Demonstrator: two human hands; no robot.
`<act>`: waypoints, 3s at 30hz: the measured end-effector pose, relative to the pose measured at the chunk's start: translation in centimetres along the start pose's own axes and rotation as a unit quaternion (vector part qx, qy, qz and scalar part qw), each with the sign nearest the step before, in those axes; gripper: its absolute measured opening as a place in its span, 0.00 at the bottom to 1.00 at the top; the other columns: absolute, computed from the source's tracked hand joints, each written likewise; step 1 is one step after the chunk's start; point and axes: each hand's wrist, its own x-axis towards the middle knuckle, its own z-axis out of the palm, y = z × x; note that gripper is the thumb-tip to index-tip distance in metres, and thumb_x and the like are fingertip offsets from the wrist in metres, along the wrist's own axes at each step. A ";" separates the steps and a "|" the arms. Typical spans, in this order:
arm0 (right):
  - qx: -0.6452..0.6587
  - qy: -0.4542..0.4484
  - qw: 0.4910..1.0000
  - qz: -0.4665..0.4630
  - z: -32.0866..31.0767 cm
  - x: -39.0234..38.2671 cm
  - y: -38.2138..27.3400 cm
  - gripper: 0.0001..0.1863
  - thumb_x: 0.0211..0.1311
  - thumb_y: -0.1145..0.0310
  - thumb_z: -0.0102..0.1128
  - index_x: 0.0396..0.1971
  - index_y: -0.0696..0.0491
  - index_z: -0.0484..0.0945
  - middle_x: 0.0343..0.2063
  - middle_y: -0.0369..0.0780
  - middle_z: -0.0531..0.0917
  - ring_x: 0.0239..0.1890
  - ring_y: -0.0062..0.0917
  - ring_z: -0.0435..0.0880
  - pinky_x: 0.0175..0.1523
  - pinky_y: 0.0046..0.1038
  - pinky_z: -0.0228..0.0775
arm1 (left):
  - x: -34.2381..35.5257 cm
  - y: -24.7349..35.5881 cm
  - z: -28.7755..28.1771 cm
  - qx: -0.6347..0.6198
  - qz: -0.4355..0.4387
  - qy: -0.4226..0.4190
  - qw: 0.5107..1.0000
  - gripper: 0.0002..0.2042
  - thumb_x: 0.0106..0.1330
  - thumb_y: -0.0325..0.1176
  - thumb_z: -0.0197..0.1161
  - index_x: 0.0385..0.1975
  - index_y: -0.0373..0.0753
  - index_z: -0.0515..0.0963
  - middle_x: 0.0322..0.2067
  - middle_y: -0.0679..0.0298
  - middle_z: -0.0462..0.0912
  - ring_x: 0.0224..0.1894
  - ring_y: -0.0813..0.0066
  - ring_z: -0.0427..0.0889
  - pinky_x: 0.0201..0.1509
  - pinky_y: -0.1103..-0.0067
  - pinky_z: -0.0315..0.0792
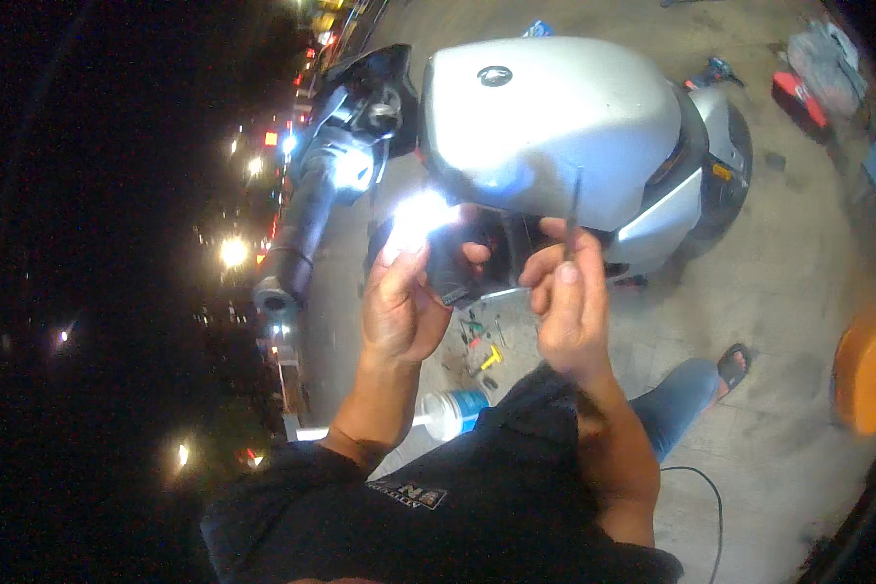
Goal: The person uses a flashlight and a screwdriver to remove screws from the scooter's handlebar assembly and front fairing. They detach the front cover, set it aside, and continue unscrewing components around the handlebars.
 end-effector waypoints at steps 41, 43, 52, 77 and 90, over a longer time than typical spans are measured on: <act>0.119 -0.089 0.974 -0.173 0.8 7.2 2.9 0.23 0.54 0.85 0.64 0.52 0.62 0.72 0.37 0.42 0.84 0.36 0.18 0.84 0.41 0.17 0.76 | -1.7 -14.2 -11.4 0.279 -0.017 0.047 0.959 0.21 0.72 0.33 0.60 0.62 0.33 0.67 0.55 0.64 0.75 0.56 0.76 0.73 0.62 0.76 0.67; 0.121 -0.093 0.970 -0.188 1.2 7.0 2.6 0.24 0.54 0.85 0.64 0.52 0.62 0.72 0.38 0.43 0.84 0.37 0.19 0.85 0.41 0.18 0.77 | -1.4 -13.9 -12.7 0.259 -0.058 -0.028 0.964 0.15 0.71 0.29 0.58 0.55 0.33 0.73 0.49 0.66 0.78 0.53 0.78 0.75 0.58 0.77 0.70; 0.087 -0.082 0.979 -0.166 2.1 6.8 0.6 0.25 0.53 0.85 0.65 0.53 0.62 0.71 0.41 0.46 0.84 0.40 0.23 0.86 0.46 0.21 0.79 | -2.0 -14.8 -12.4 0.271 -0.086 -0.017 0.959 0.13 0.71 0.29 0.58 0.52 0.33 0.75 0.48 0.65 0.80 0.51 0.77 0.76 0.55 0.77 0.72; 0.062 0.029 0.967 -0.246 2.8 9.1 1.0 0.23 0.49 0.82 0.73 0.48 0.57 0.81 0.40 0.36 0.84 0.31 0.10 0.80 0.29 0.11 0.65 | -0.2 -18.5 -10.4 0.308 -0.175 -0.095 0.930 0.17 0.72 0.33 0.58 0.57 0.33 0.71 0.52 0.63 0.77 0.55 0.75 0.75 0.60 0.75 0.69; 0.063 -0.006 0.962 -0.264 2.5 5.1 -1.2 0.27 0.48 0.85 0.69 0.52 0.58 0.78 0.39 0.38 0.79 0.29 0.10 0.77 0.30 0.12 0.67 | -1.0 -16.8 -8.9 0.299 -0.158 -0.122 0.933 0.19 0.72 0.34 0.57 0.59 0.33 0.69 0.53 0.62 0.76 0.57 0.73 0.74 0.61 0.74 0.68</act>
